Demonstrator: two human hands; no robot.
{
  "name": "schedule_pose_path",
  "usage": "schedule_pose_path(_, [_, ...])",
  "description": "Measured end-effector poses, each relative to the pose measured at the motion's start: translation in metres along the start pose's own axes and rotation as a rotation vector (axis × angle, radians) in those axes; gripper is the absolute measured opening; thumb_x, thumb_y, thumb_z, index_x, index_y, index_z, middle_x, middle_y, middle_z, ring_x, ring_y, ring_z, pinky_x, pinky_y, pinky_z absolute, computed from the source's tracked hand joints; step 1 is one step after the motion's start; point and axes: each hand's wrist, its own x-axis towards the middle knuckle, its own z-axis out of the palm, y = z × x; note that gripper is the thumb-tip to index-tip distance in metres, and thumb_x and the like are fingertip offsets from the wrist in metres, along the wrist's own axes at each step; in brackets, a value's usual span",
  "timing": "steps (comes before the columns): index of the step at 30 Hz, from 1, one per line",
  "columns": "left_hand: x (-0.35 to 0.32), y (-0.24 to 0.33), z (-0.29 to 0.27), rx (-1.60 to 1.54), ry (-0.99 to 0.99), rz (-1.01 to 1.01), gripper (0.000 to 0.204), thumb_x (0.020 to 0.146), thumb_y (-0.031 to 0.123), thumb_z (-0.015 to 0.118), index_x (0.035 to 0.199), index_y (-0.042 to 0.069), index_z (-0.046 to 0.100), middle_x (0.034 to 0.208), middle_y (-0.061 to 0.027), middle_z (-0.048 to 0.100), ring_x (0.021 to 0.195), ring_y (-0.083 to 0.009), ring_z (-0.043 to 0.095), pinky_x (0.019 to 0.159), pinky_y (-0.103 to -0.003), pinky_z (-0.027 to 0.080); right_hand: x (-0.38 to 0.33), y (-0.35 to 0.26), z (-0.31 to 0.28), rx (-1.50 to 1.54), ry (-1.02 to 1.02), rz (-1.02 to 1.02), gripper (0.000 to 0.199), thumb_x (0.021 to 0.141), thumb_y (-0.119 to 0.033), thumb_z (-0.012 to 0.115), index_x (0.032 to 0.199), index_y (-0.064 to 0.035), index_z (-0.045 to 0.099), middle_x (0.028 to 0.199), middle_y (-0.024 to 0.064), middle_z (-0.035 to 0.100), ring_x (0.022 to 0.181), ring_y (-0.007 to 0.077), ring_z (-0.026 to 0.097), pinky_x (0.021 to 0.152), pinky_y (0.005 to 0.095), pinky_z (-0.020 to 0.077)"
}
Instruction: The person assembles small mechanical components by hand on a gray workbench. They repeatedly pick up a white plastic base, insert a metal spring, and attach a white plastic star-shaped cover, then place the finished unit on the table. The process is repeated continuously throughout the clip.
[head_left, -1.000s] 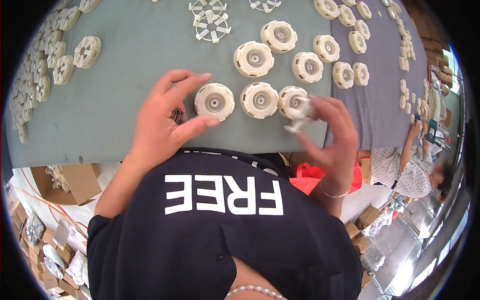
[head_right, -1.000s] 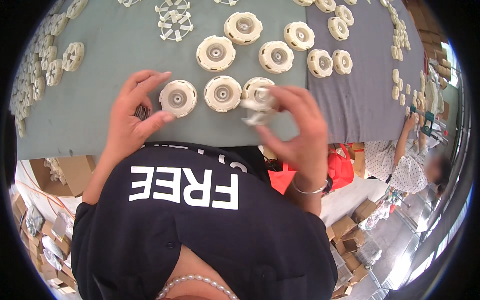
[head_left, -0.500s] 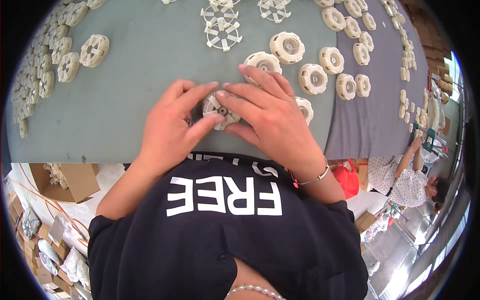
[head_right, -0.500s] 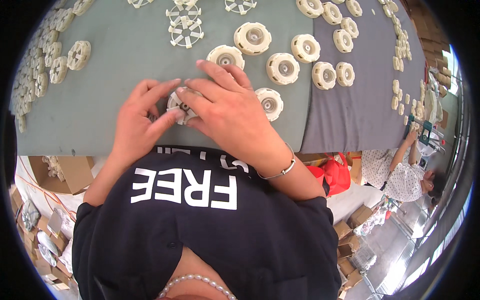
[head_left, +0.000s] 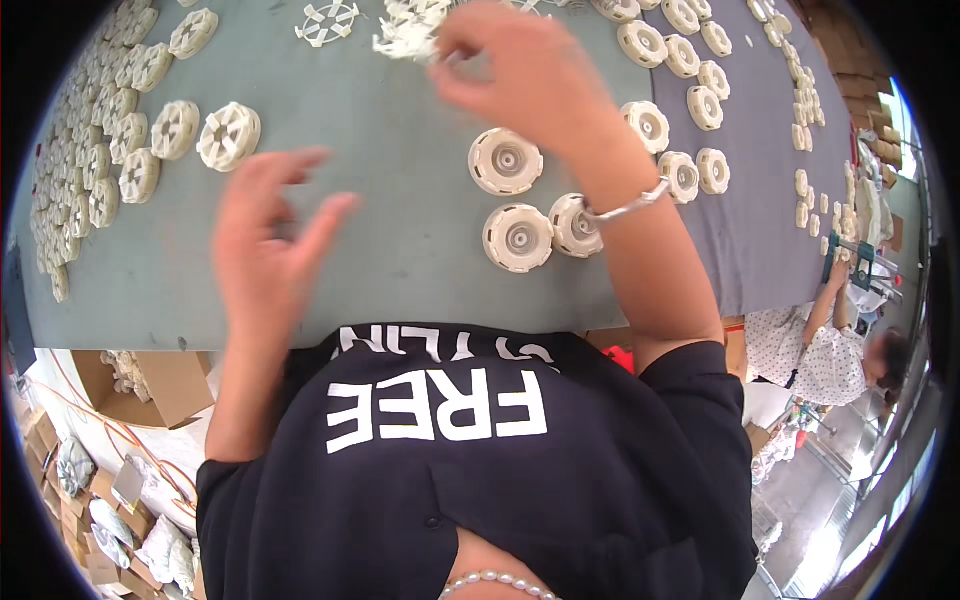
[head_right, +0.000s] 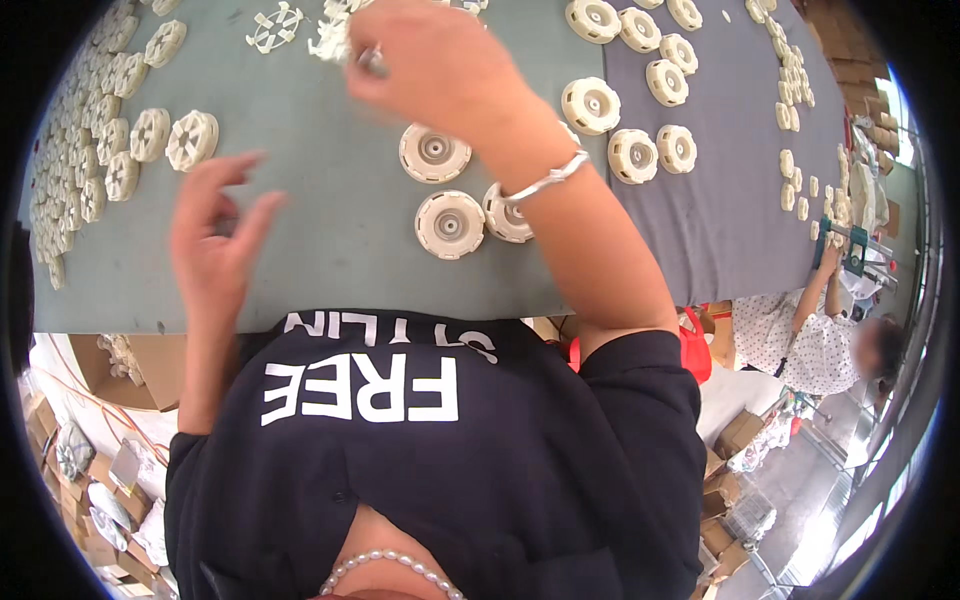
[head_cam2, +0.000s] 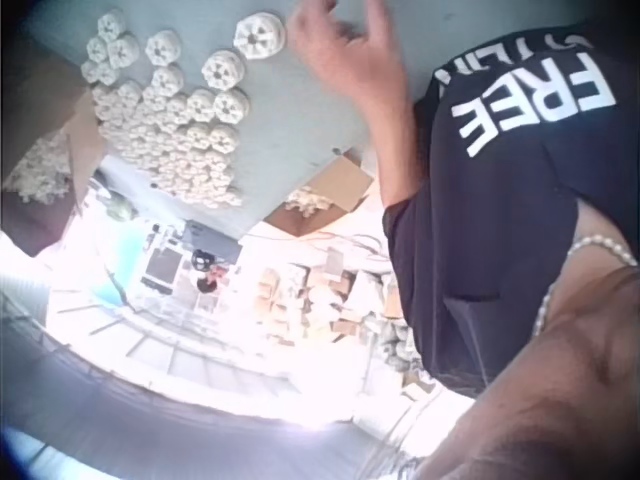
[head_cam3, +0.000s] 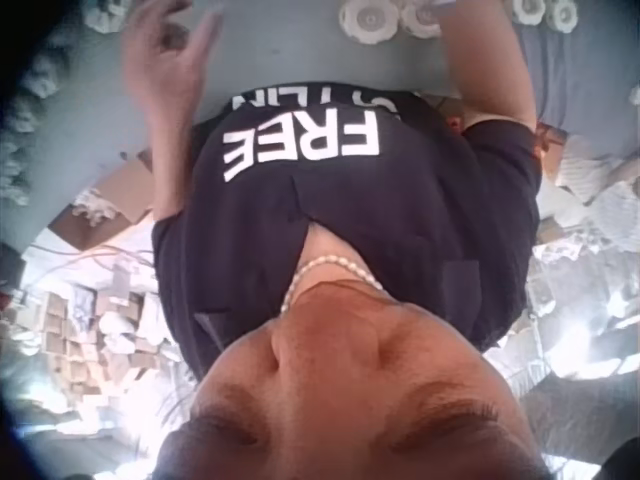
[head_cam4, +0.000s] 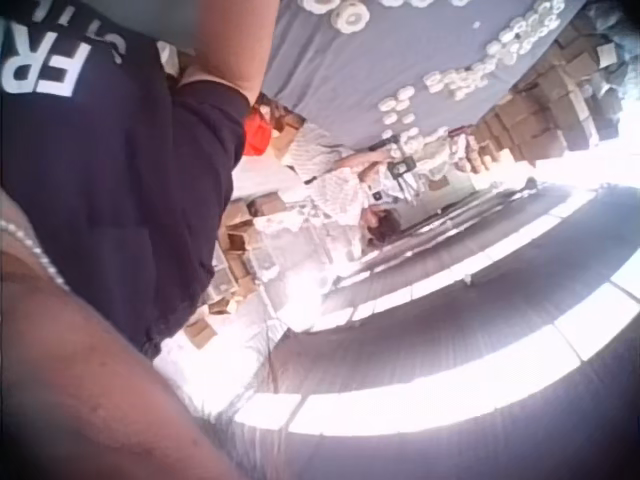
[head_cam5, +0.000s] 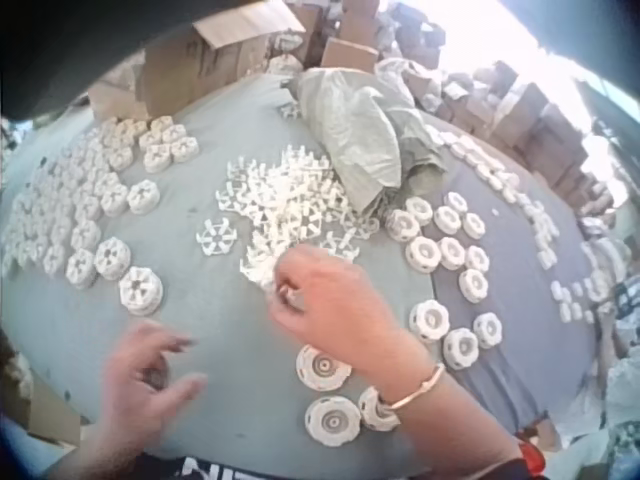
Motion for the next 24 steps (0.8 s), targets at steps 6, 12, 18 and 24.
schedule_pose_path(6, [-0.002, 0.047, 0.075, -0.106, -0.222, 0.327, 0.062, 0.074, 0.032, 0.097, 0.125, 0.011, 0.071, 0.123, -0.0059, 0.064, 0.083, -0.0213, 0.067, 0.069, -0.035, 0.055, -0.075, 0.034, -0.067, 0.628, 0.347, 0.409, 0.024, 0.108, -0.016, 0.065, 0.118, 0.0064, 0.068, 0.109, 0.0112, 0.074, 0.093, 0.0165, 0.071, 0.076, 0.0333, 0.0591])
schedule_pose_path(12, [-0.015, 0.053, 0.092, -0.074, -0.362, 0.378, 0.069, 0.076, 0.029, 0.095, 0.135, 0.012, 0.064, 0.131, -0.0066, 0.06, 0.099, -0.0277, 0.071, 0.079, -0.039, 0.06, -0.202, 0.044, -0.07, 0.991, 0.755, 0.638, 0.016, 0.11, -0.009, 0.059, 0.117, 0.0025, 0.066, 0.105, 0.012, 0.075, 0.093, 0.0181, 0.073, 0.075, 0.0352, 0.0619])
schedule_pose_path(18, [-0.011, 0.048, 0.071, -0.119, -0.513, 0.24, 0.063, 0.08, 0.017, 0.089, 0.138, 0.012, 0.064, 0.134, -0.0082, 0.059, 0.113, -0.0296, 0.067, 0.087, -0.042, 0.058, -0.271, 0.044, -0.071, 0.477, 0.55, 0.923, 0.019, 0.107, -0.013, 0.067, 0.121, -0.0003, 0.068, 0.108, 0.007, 0.073, 0.086, 0.0146, 0.068, 0.075, 0.0284, 0.0557])
schedule_pose_path(24, [-0.017, 0.038, 0.063, -0.161, -0.469, 0.25, 0.07, 0.077, 0.011, 0.09, 0.142, 0.012, 0.065, 0.135, -0.008, 0.061, 0.107, -0.0282, 0.066, 0.085, -0.039, 0.056, -0.245, 0.017, -0.081, -0.001, 0.211, 0.682, 0.062, 0.077, -0.01, 0.092, 0.135, -0.0069, 0.07, 0.119, 0.0037, 0.067, 0.084, 0.0118, 0.063, 0.072, 0.0276, 0.0532])
